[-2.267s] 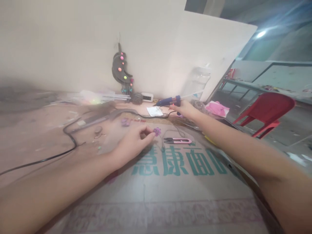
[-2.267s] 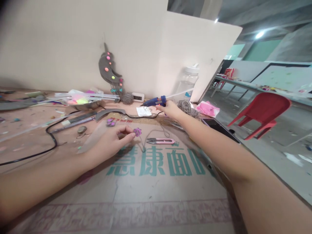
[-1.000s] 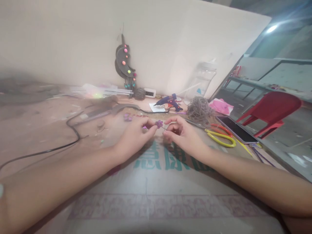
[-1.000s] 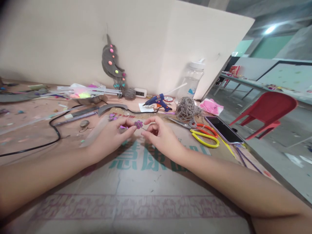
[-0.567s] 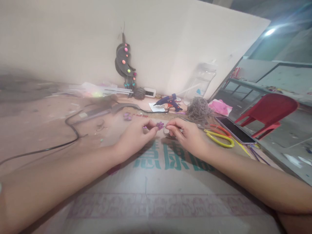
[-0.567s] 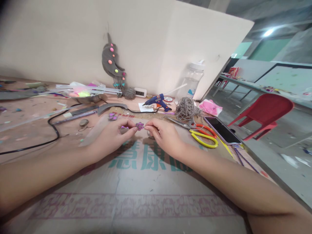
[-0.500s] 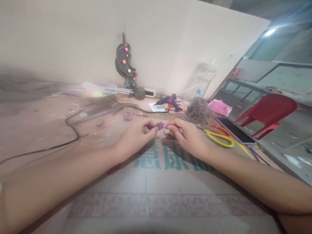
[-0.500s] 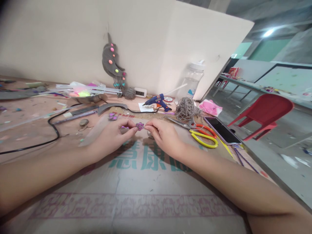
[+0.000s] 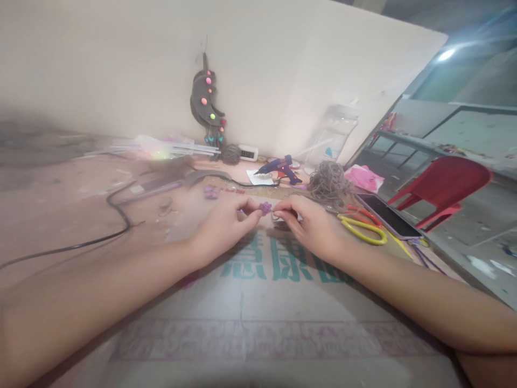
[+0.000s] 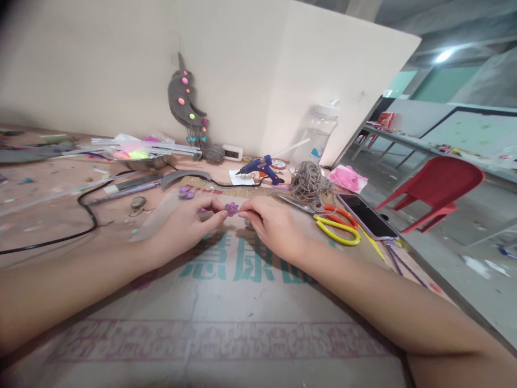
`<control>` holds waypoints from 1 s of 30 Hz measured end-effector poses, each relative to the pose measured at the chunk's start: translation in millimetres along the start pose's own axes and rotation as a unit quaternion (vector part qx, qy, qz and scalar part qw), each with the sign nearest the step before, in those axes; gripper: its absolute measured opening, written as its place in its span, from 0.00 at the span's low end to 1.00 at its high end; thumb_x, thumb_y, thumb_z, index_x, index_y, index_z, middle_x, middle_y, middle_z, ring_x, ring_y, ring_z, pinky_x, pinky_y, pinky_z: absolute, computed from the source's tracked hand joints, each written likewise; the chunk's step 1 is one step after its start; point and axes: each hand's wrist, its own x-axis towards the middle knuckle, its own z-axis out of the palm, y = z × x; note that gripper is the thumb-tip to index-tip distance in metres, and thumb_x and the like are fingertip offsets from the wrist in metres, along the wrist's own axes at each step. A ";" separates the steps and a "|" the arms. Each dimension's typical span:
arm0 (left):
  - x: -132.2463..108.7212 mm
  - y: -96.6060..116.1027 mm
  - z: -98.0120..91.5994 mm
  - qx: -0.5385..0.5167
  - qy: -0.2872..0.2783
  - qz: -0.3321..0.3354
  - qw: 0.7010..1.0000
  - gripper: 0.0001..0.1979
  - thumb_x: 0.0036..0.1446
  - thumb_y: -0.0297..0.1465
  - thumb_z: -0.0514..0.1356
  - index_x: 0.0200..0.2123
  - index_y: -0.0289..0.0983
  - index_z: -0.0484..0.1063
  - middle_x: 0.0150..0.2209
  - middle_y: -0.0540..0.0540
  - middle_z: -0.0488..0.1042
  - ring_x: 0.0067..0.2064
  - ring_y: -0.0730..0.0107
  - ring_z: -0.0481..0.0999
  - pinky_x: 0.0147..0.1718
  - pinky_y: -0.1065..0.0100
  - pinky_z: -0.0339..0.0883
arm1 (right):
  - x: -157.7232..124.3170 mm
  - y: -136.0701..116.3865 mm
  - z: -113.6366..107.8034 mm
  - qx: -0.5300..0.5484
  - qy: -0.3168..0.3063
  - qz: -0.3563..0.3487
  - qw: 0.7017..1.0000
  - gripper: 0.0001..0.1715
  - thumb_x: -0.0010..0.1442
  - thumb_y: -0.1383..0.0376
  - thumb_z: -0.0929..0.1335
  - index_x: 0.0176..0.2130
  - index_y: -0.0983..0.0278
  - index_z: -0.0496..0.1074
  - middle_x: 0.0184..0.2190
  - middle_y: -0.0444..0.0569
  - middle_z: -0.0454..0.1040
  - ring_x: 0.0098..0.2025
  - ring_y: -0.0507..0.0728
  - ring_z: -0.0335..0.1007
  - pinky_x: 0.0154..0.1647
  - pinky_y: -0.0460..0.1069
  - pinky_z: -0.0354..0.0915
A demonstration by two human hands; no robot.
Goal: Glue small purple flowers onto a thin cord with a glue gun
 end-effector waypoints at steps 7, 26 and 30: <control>-0.9 1.9 -0.2 0.007 -0.017 -0.002 1.000 0.09 0.61 0.34 0.56 0.30 0.39 0.72 0.31 0.50 0.77 0.36 0.66 0.74 0.39 0.66 0.66 | 1.3 -8.7 -7.6 -0.020 -0.068 0.074 0.995 0.13 0.70 0.62 0.64 0.35 0.61 0.72 0.27 0.44 0.75 0.28 0.52 0.69 0.31 0.47 0.62; -0.6 4.4 -1.9 -0.011 -0.022 -0.025 0.999 0.10 0.62 0.34 0.56 0.30 0.38 0.71 0.30 0.51 0.76 0.35 0.67 0.73 0.38 0.67 0.65 | -0.6 0.4 -0.9 0.012 -0.014 -0.014 1.000 0.12 0.70 0.63 0.65 0.36 0.63 0.75 0.28 0.46 0.76 0.30 0.53 0.69 0.35 0.48 0.65; -1.4 5.7 -2.2 -0.010 -0.035 -0.028 0.999 0.10 0.62 0.35 0.56 0.30 0.39 0.72 0.31 0.51 0.77 0.36 0.66 0.74 0.38 0.67 0.66 | 0.1 -1.2 -1.3 0.019 -0.011 0.053 0.998 0.11 0.69 0.63 0.66 0.35 0.62 0.75 0.28 0.46 0.77 0.29 0.53 0.70 0.34 0.47 0.65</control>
